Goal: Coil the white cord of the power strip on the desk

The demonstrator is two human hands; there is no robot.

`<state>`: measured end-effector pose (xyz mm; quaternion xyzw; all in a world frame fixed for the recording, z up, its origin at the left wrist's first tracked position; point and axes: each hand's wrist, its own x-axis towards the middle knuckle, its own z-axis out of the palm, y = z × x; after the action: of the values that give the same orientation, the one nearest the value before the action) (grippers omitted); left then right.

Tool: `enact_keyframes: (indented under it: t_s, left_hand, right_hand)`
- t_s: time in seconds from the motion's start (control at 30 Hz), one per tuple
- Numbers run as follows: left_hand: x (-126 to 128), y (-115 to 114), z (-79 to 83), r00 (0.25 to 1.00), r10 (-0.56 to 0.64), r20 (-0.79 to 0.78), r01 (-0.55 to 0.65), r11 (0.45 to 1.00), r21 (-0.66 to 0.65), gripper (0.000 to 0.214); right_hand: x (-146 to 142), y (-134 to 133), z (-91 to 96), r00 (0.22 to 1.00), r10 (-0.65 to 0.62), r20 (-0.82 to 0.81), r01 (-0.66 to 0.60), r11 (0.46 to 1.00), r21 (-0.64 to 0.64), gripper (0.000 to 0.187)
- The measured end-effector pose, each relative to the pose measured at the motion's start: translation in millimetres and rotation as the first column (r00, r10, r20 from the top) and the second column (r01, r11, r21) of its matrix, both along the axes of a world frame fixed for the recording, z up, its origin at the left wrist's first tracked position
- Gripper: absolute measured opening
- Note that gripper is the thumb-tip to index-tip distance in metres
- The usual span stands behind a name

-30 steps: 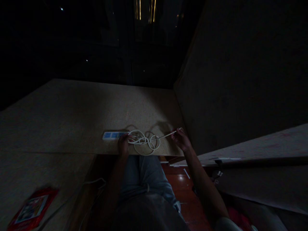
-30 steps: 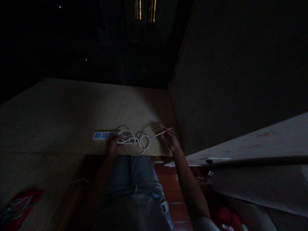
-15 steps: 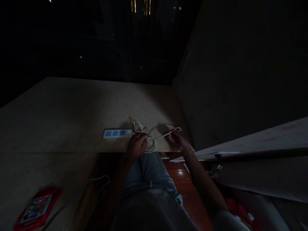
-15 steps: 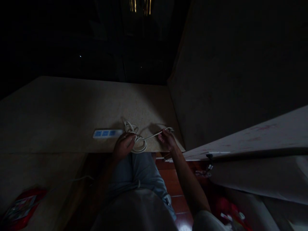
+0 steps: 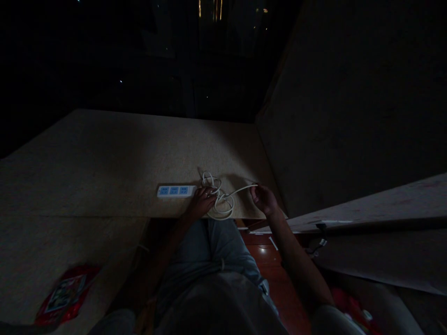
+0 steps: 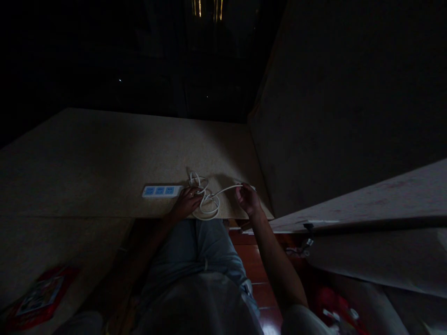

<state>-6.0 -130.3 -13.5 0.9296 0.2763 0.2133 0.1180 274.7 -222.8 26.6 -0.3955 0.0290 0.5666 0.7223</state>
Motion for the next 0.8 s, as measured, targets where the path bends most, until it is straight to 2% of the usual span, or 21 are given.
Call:
enact_keyframes:
  t_s: [0.13,0.23,0.33,0.43,0.5,0.53,0.6,0.67,0.73,0.8]
  left_hand:
    - [4,1,1.1,0.997,0.042,0.070,-0.040,0.999,-0.023,0.016]
    - [2,1,5.1,0.981,0.079,0.178,-0.068,0.996,-0.062,0.017]
    - [2,1,12.8,0.951,0.122,0.285,-0.089,0.988,-0.127,0.014]
    - [3,1,21.9,0.926,0.143,0.348,-0.069,0.974,-0.217,0.017]
    - [5,0,27.6,0.909,0.149,0.389,-0.039,0.961,-0.275,0.019]
    - [7,-1,30.3,0.899,0.152,0.411,-0.025,0.955,-0.297,0.019]
    - [9,-2,35.5,0.879,0.162,0.449,-0.006,0.945,-0.328,0.020]
    - [11,-4,40.3,0.866,0.171,0.470,0.011,0.933,-0.359,0.020]
    - [12,-6,44.8,0.862,0.175,0.476,0.035,0.916,-0.399,0.019]
    - [13,-7,48.8,0.856,0.177,0.486,0.070,0.891,-0.448,0.019]
  right_hand:
    - [-2,-6,7.1,1.000,0.006,0.004,-0.006,0.999,0.033,0.014]
    - [-4,-15,13.2,0.994,0.083,0.073,-0.089,0.992,0.083,0.007]
    - [-11,-22,19.5,0.963,0.155,0.221,-0.175,0.982,0.072,0.017]
    - [-28,-26,26.3,0.886,0.170,0.431,-0.206,0.978,0.039,0.028]
    - [-43,-28,32.0,0.784,0.132,0.607,-0.189,0.982,0.030,0.033]
    - [-50,-28,35.4,0.708,0.097,0.700,-0.172,0.984,0.038,0.036]
    - [-64,-28,43.2,0.521,0.005,0.853,-0.138,0.987,0.079,0.041]
    - [-75,-25,51.3,0.350,-0.062,0.935,-0.135,0.984,0.116,0.048]
    - [-81,-20,58.4,0.246,-0.079,0.966,-0.158,0.980,0.120,0.054]
    - [-84,-12,63.4,0.198,-0.063,0.978,-0.196,0.975,0.102,0.051]
